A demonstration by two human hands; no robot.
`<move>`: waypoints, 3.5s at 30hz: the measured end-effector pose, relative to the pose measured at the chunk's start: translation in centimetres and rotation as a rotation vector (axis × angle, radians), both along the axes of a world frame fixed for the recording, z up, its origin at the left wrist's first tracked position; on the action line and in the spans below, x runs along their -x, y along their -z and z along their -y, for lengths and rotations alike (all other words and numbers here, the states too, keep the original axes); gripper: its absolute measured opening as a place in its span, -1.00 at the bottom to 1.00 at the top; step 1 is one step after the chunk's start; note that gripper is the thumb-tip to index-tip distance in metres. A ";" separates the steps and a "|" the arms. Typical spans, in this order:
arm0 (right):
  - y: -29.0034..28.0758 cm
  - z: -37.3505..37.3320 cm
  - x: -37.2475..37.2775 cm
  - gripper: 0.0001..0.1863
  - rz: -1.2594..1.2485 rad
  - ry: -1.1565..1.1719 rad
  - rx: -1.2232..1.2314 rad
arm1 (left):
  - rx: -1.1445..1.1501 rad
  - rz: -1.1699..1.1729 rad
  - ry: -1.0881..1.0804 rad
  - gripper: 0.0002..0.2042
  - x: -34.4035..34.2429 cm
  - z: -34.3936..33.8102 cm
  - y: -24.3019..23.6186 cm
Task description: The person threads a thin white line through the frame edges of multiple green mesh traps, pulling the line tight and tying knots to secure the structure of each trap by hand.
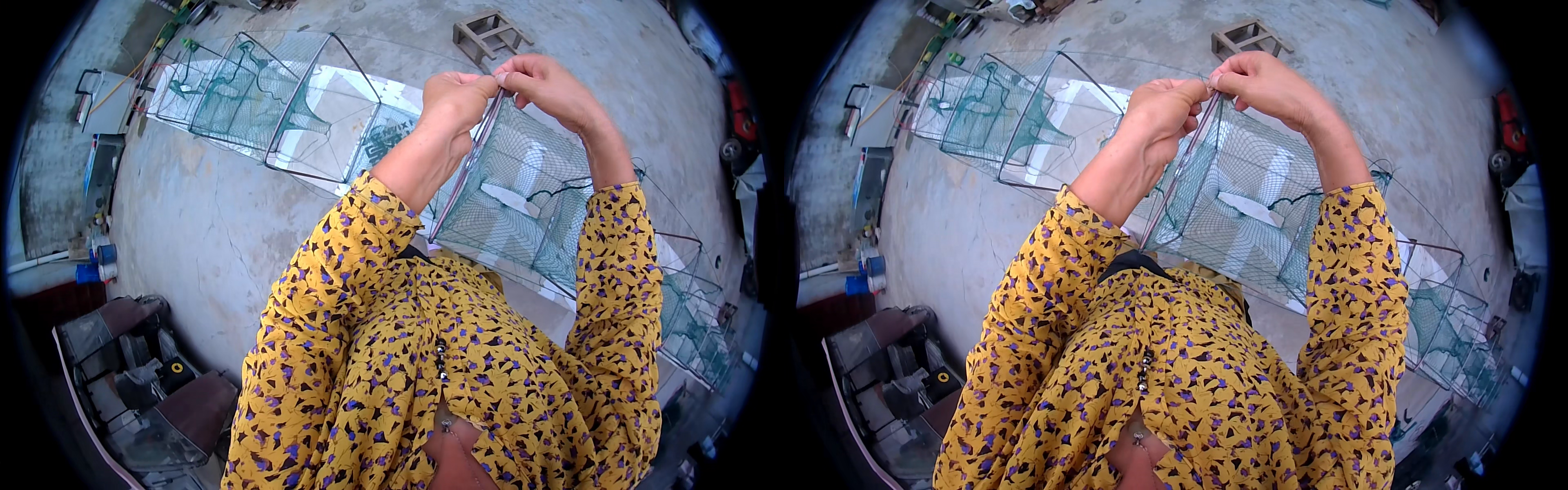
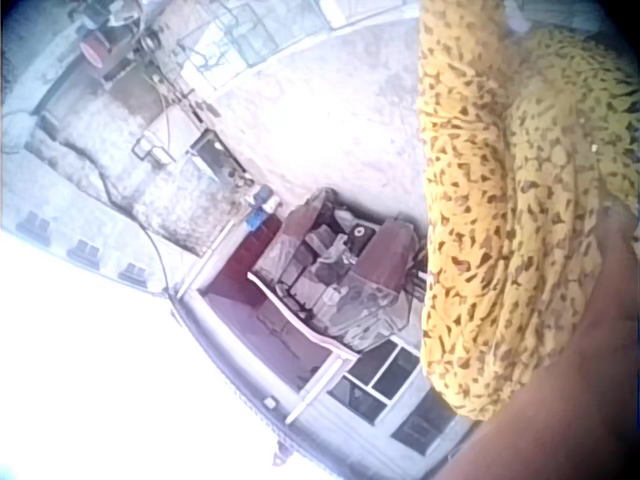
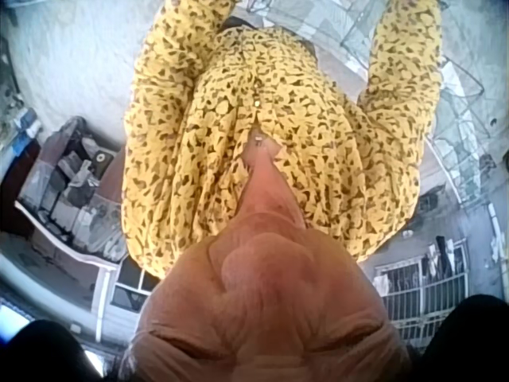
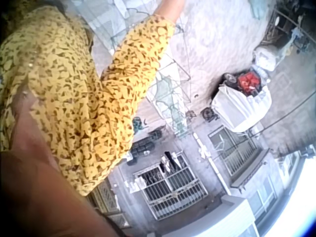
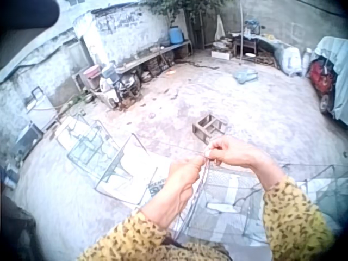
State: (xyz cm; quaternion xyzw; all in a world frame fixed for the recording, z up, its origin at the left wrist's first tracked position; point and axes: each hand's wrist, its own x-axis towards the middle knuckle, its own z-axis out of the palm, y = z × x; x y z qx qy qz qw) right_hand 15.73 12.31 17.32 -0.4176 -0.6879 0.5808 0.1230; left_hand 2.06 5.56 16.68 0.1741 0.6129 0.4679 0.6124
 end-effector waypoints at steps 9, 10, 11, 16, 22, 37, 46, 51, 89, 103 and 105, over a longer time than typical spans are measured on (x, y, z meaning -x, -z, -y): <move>0.8 -0.5 -0.3 -0.76 0.020 -0.049 0.103 | -0.151 -0.289 0.005 -0.81 -0.2 0.8 -0.2; 0.7 -0.4 -0.4 -0.77 -0.011 -0.050 0.134 | -0.151 -0.291 0.000 -0.81 -0.2 0.8 0.2; 0.7 -0.3 -0.5 -0.78 -0.042 -0.052 0.165 | -0.149 -0.284 -0.001 -0.82 -0.2 0.8 0.8; 1.6 -0.3 -0.9 -0.82 -0.093 -0.017 0.261 | -0.065 -0.121 0.076 -0.88 0.3 0.8 0.2; 2.0 -0.1 -1.0 -0.82 -0.117 -0.013 0.270 | 0.052 0.109 0.113 -0.95 0.6 0.7 0.0; 1.5 0.3 -0.9 -0.81 -0.074 -0.031 0.222 | -0.151 -0.089 0.003 -0.91 -0.2 1.7 0.1; 1.8 0.1 -0.9 -0.80 -0.090 -0.046 0.183 | -0.193 -0.153 0.120 -0.89 -0.1 1.6 0.6; 1.4 0.4 -0.8 -0.78 -0.072 -0.026 0.150 | -0.099 -0.007 0.136 -0.89 0.1 1.2 0.6; 0.5 1.2 -1.8 -0.77 -0.151 0.022 0.157 | 0.053 0.278 0.374 -0.89 1.3 -1.0 0.1; -2.4 1.7 -4.0 -0.77 -0.048 0.067 0.006 | -0.024 0.175 0.551 -0.87 -0.5 -2.8 -1.2; -2.8 1.8 -4.2 -0.78 -0.012 0.078 0.024 | 0.005 0.274 0.549 -0.88 -0.8 -2.9 -0.9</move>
